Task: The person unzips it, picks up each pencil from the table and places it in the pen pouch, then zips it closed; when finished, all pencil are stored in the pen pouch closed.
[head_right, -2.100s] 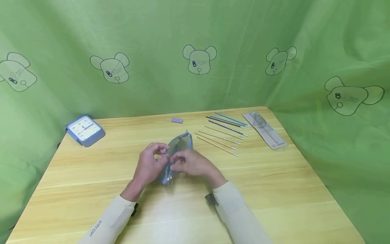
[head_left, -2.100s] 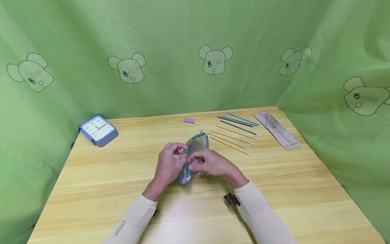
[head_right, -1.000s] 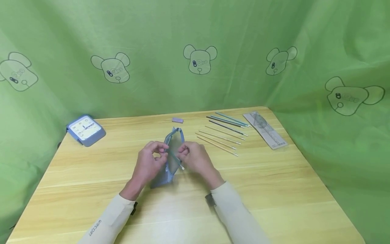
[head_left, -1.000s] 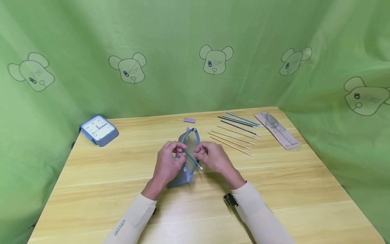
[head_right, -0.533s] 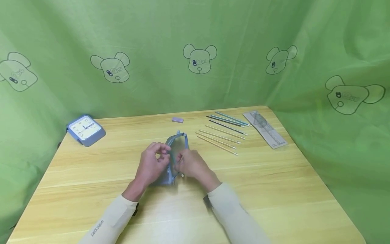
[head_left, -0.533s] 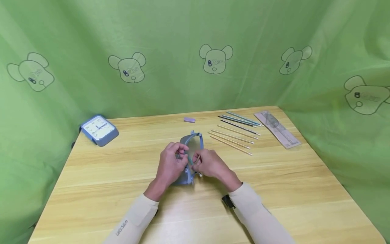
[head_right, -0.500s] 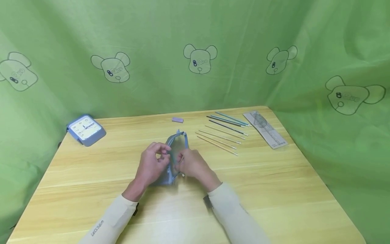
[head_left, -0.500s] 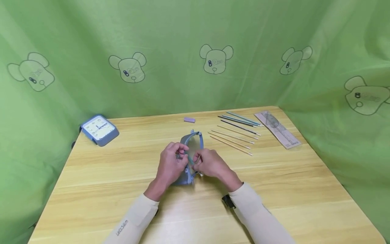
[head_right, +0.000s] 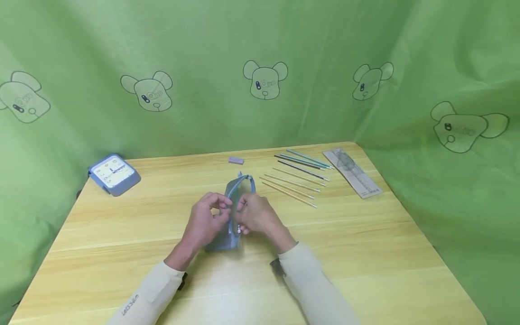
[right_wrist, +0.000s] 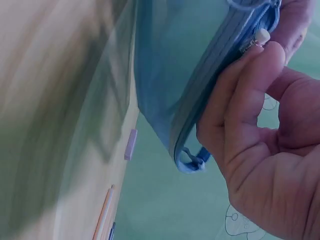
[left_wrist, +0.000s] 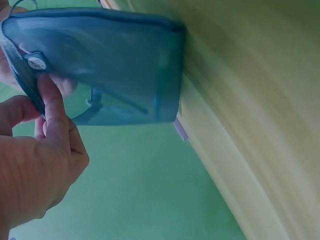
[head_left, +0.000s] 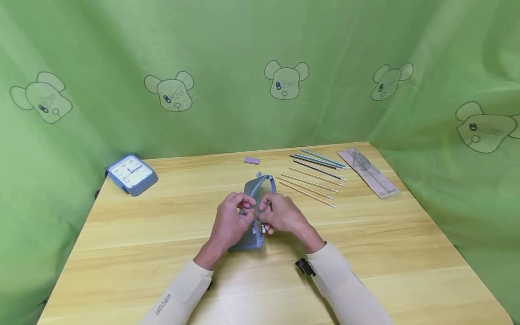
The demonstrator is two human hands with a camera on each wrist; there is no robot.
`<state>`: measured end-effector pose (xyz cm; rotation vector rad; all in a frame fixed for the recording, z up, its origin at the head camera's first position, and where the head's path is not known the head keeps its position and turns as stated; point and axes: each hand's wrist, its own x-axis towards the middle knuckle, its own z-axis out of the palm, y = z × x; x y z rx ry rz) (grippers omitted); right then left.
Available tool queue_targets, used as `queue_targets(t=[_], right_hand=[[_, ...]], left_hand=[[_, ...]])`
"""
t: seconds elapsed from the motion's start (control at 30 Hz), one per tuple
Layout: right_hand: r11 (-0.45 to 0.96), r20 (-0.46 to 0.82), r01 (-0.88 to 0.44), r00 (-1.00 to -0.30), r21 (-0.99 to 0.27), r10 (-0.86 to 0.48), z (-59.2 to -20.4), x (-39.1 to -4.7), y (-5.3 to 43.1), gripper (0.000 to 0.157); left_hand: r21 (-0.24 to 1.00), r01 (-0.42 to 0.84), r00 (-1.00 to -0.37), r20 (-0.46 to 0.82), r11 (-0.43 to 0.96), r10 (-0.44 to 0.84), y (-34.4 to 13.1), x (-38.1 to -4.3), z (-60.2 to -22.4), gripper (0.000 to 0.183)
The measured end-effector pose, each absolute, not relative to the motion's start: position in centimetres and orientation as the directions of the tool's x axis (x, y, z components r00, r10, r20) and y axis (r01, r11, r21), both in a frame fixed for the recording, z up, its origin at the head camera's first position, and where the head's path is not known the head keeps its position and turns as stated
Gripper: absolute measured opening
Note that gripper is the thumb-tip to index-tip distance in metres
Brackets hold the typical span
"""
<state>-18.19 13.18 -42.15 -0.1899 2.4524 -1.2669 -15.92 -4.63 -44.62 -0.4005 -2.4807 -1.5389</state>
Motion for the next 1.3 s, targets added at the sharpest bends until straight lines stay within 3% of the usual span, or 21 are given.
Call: queue_targets(t=[0.27, 0.57, 0.73, 1.1, 1.3], right_hand=[[0.543, -0.242, 0.079, -0.941, -0.836, -0.236, -42.6, -18.4, 12.6, 0.007], [0.539, -0.161, -0.023, -0.943, -0.842, -0.293, -42.2, -18.5, 12.8, 0.010], [0.530, -0.114, -0.036, -0.962, -0.847, -0.248, -41.7, -19.0, 14.5, 0.008], [0.818, 0.040, -0.098, -0.995, -0.566, -0.091, -42.5, -21.7, 22.9, 0.021], [0.878, 0.008, -0.066, -0.997, -0.474, -0.071, -43.6, -22.6, 25.5, 0.029]], left_hand=[[0.889, 0.281, -0.960, 0.263, 0.361, 0.097, -4.5, -15.9, -44.6, 0.017], [0.894, 0.252, -0.967, 0.248, 0.371, 0.061, -4.8, -16.2, -44.4, 0.013], [0.889, 0.233, -0.971, 0.238, 0.395, 0.038, -5.4, -16.5, -44.3, 0.014], [0.888, 0.198, -0.979, 0.198, 0.414, 0.043, -6.6, -17.1, -43.8, 0.017], [0.878, 0.204, -0.978, 0.206, 0.432, 0.043, -7.0, -17.2, -43.8, 0.017]])
